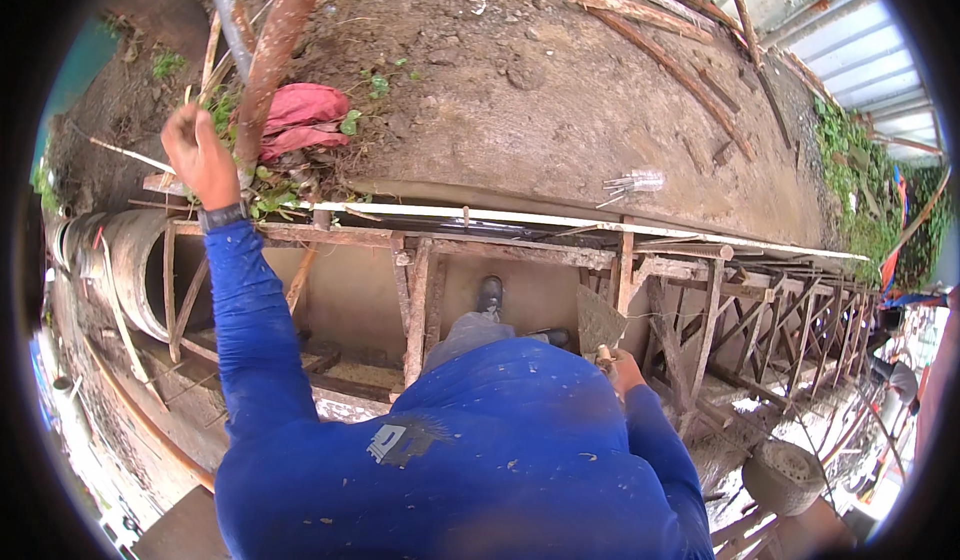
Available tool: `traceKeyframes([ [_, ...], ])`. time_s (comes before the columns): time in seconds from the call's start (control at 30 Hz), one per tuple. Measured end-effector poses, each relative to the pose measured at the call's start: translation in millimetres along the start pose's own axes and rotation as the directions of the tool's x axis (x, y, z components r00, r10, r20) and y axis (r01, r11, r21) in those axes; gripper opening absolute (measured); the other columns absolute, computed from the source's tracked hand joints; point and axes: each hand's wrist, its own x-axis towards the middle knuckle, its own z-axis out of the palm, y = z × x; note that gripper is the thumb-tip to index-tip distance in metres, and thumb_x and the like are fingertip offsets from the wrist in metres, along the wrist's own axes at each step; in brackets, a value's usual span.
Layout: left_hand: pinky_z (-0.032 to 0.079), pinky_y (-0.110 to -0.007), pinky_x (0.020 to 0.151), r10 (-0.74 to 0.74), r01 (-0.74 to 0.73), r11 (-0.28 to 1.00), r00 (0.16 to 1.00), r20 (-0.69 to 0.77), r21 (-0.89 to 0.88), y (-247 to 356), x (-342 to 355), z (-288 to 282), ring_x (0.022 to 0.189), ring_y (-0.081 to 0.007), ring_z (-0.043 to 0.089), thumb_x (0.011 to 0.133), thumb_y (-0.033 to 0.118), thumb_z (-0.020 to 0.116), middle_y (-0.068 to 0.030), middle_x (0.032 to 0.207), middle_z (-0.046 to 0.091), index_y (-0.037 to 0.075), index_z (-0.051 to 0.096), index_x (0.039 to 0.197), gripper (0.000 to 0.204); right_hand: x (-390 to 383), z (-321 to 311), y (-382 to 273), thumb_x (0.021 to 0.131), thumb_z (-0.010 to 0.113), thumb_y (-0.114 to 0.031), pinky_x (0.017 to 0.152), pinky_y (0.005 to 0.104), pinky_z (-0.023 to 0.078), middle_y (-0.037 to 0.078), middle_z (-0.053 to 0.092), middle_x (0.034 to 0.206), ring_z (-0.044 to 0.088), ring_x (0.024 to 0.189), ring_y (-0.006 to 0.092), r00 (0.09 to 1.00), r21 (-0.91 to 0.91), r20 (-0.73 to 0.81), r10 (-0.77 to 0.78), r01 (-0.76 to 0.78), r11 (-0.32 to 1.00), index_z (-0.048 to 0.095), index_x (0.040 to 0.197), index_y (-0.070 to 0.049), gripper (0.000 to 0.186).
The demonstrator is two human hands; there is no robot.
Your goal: The person uses a trowel to smooth and level wet concrete within a wooden formwork trench. They repeatedly scoop and spread the concrete to create a flat surface, occasionally using a long rod to assist with leveling.
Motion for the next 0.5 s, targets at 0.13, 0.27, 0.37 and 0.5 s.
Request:
traceKeyframes([
  [0.13, 0.049, -0.035, 0.097, 0.161, -0.180, 0.982, 0.953, 0.258, 0.051, 42.9, 31.7, 52.9, 0.110, -0.0213, 0.062, 0.100, 0.021, 0.064, -0.0122, 0.122, 0.063, 0.002, 0.065, 0.124, 0.030, -4.8, 12.5, -13.8, 0.088, 0.076, -0.018, 0.065, 0.0308, 0.052, 0.009, 0.070, 0.087, 0.066, 0.079, 0.0143, 1.000, 0.143, 0.004, 0.012, -0.012, 0.990, 0.068, 0.103, 0.004, 0.027],
  [0.27, 0.051, -0.039, 0.094, 0.269, -0.308, 0.949, 0.899, 0.346, 0.064, 34.0, 31.6, 94.5, 0.110, -0.0296, 0.065, 0.102, 0.030, 0.062, -0.0189, 0.121, 0.067, 0.002, 0.065, 0.126, 0.036, -1.3, 23.0, -20.9, 0.087, 0.074, -0.012, 0.061, 0.0299, 0.052, 0.006, 0.068, 0.081, 0.064, 0.071, 0.0136, 0.996, 0.263, 0.005, 0.085, -0.083, 0.961, 0.067, 0.106, 0.002, 0.024],
  [0.37, 0.051, -0.041, 0.094, 0.207, -0.244, 0.967, 0.924, 0.322, 0.078, 37.9, 21.5, 100.3, 0.109, -0.0331, 0.067, 0.104, 0.033, 0.059, -0.0208, 0.119, 0.069, 0.001, 0.064, 0.128, 0.040, 1.9, 32.3, -4.9, 0.086, 0.074, -0.009, 0.058, 0.0301, 0.050, 0.005, 0.066, 0.078, 0.063, 0.066, 0.0134, 0.996, 0.296, 0.025, 0.086, -0.089, 0.951, 0.066, 0.107, 0.001, 0.025],
  [0.5, 0.051, -0.041, 0.095, 0.287, -0.330, 0.932, 0.924, 0.252, 0.149, 36.6, 16.5, 106.8, 0.107, -0.0340, 0.068, 0.103, 0.033, 0.060, -0.0186, 0.119, 0.070, 0.002, 0.063, 0.130, 0.042, 0.9, 32.8, -16.8, 0.085, 0.074, -0.008, 0.055, 0.0300, 0.048, 0.005, 0.064, 0.076, 0.061, 0.063, 0.0133, 0.993, 0.229, 0.081, 0.087, -0.103, 0.968, 0.065, 0.108, 0.001, 0.026],
])
